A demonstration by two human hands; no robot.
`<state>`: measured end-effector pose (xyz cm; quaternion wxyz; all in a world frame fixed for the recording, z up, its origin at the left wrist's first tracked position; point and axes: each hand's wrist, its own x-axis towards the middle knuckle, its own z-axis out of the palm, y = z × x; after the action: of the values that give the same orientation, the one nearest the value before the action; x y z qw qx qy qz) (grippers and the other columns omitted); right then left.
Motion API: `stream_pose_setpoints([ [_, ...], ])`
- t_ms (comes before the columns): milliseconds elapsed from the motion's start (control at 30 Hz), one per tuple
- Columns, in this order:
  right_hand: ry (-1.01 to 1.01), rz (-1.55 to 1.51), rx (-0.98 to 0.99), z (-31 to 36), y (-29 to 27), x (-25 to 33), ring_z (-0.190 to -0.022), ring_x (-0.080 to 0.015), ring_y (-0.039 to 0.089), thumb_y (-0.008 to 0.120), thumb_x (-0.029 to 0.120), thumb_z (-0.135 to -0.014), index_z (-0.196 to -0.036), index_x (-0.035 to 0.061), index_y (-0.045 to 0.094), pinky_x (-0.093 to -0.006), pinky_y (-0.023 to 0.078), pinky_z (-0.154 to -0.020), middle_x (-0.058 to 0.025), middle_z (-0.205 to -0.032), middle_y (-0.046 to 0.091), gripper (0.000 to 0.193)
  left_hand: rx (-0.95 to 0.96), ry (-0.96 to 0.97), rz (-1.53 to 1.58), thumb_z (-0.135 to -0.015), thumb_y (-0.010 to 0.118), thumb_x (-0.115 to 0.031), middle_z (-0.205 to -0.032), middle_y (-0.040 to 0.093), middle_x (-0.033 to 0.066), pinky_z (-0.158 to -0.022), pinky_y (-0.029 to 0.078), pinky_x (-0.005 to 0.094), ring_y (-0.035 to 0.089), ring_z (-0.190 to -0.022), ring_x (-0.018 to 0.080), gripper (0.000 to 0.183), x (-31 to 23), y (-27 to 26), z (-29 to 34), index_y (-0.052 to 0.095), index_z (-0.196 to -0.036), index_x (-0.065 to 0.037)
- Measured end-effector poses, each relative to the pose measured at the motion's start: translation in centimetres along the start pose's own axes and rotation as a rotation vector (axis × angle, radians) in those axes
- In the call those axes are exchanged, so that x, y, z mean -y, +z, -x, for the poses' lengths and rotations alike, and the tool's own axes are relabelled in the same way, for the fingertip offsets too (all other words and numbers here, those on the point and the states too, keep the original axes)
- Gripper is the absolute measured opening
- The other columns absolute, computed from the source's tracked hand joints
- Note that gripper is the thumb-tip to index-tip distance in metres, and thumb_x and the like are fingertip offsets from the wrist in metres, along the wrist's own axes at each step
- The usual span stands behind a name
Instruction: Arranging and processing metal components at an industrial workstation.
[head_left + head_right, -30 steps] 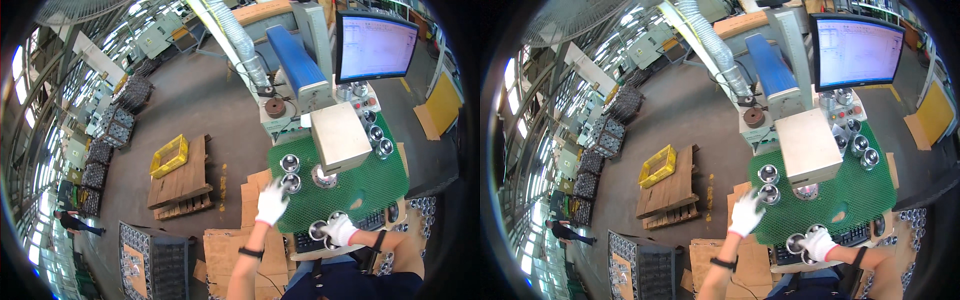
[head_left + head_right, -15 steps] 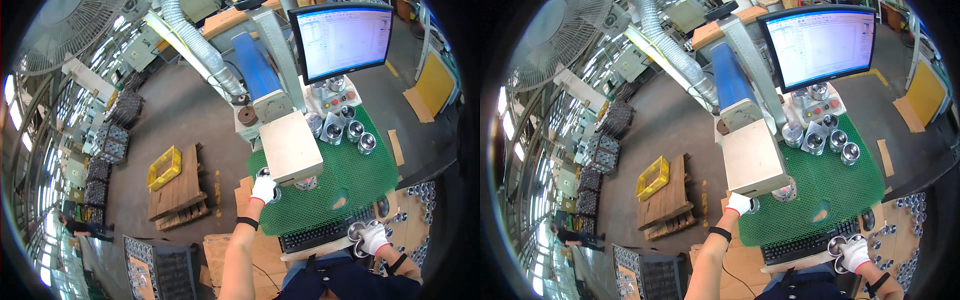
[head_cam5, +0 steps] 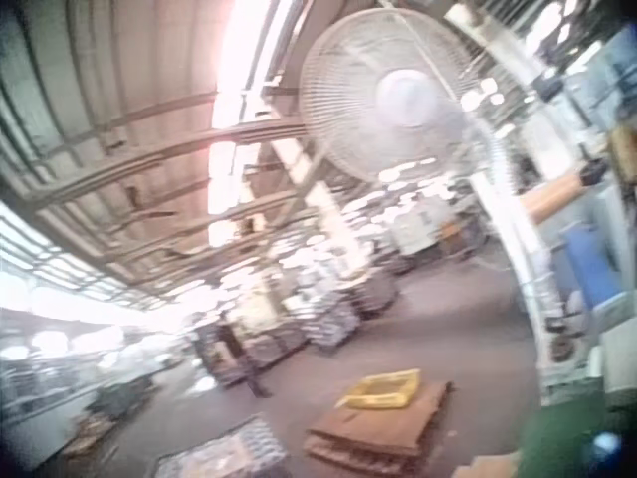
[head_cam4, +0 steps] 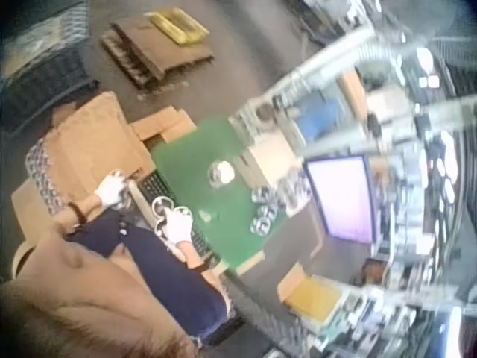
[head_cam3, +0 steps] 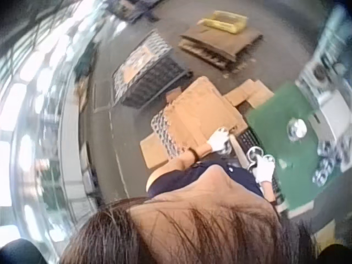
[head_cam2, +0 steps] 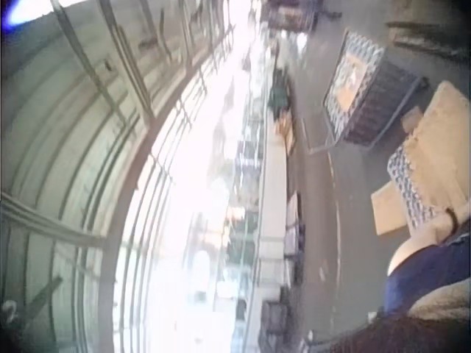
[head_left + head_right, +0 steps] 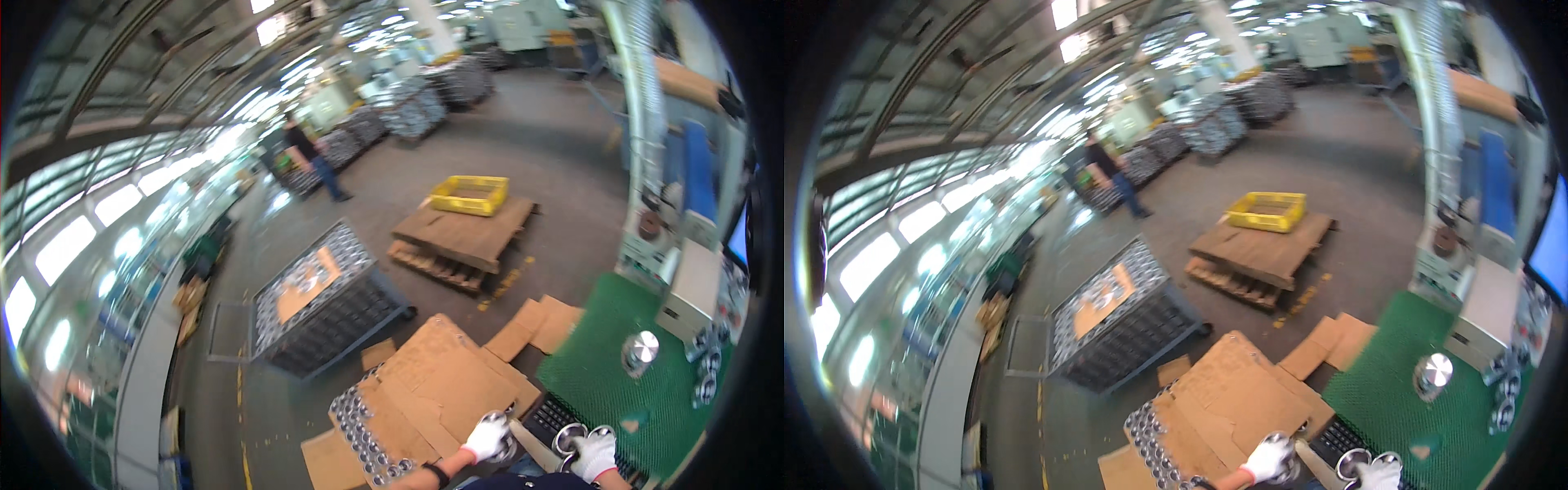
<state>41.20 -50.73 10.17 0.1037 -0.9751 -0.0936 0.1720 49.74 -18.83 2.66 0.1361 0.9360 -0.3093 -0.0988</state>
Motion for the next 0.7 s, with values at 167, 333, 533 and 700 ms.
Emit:
stream_pose_setpoints([
  [167, -0.375, 0.094, -0.089, -2.4, -4.5, 6.8, -0.076, -0.0364, 0.066, 0.063, 0.028, -0.082, -0.101, 0.0156, 0.072, -0.0475, 0.052, -0.07, -0.0177, -0.083, 0.069, 0.025, -0.051, -0.722, 0.014, -0.077, 0.069, -0.031, -0.107, 0.07, 0.0169, -0.095, 0.049, 0.0443, 0.063, -0.106, 0.0348, 0.031, -2.0, 1.6, 20.3, 0.075, -0.098, -0.009],
  [333, -0.659, 0.381, 0.195, -6.6, 0.1, 15.0, -0.08, -0.0345, 0.07, 0.073, 0.038, -0.069, -0.095, 0.0218, 0.073, -0.0486, 0.051, -0.073, -0.0137, -0.081, 0.071, 0.031, -0.403, -1.355, -0.216, -0.072, 0.069, -0.037, -0.076, 0.072, 0.0129, -0.09, 0.049, 0.0419, 0.069, -0.086, 0.0319, 0.024, -4.6, 6.2, 36.2, 0.078, -0.075, -0.015],
  [533, -0.861, 0.461, 0.293, -6.8, 4.9, 26.9, -0.076, -0.0323, 0.07, 0.072, 0.038, -0.071, -0.101, 0.0218, 0.072, -0.0461, 0.053, -0.066, -0.014, -0.085, 0.071, 0.034, -0.214, -1.66, 0.156, -0.075, 0.072, -0.038, -0.096, 0.073, 0.0143, -0.083, 0.054, 0.0427, 0.069, -0.092, 0.0322, 0.028, -7.8, 11.3, 49.4, 0.079, -0.093, -0.017],
  [700, -0.955, 0.451, 0.483, -5.0, 7.2, 36.5, -0.085, -0.0328, 0.07, 0.069, 0.035, -0.072, -0.112, 0.0232, 0.069, -0.0458, 0.054, -0.075, -0.0131, -0.092, 0.071, 0.042, -0.286, -1.818, 0.244, -0.072, 0.077, -0.036, -0.096, 0.072, 0.014, -0.083, 0.055, 0.0411, 0.069, -0.09, 0.0316, 0.027, -11.5, 13.1, 53.9, 0.08, -0.092, -0.019],
])
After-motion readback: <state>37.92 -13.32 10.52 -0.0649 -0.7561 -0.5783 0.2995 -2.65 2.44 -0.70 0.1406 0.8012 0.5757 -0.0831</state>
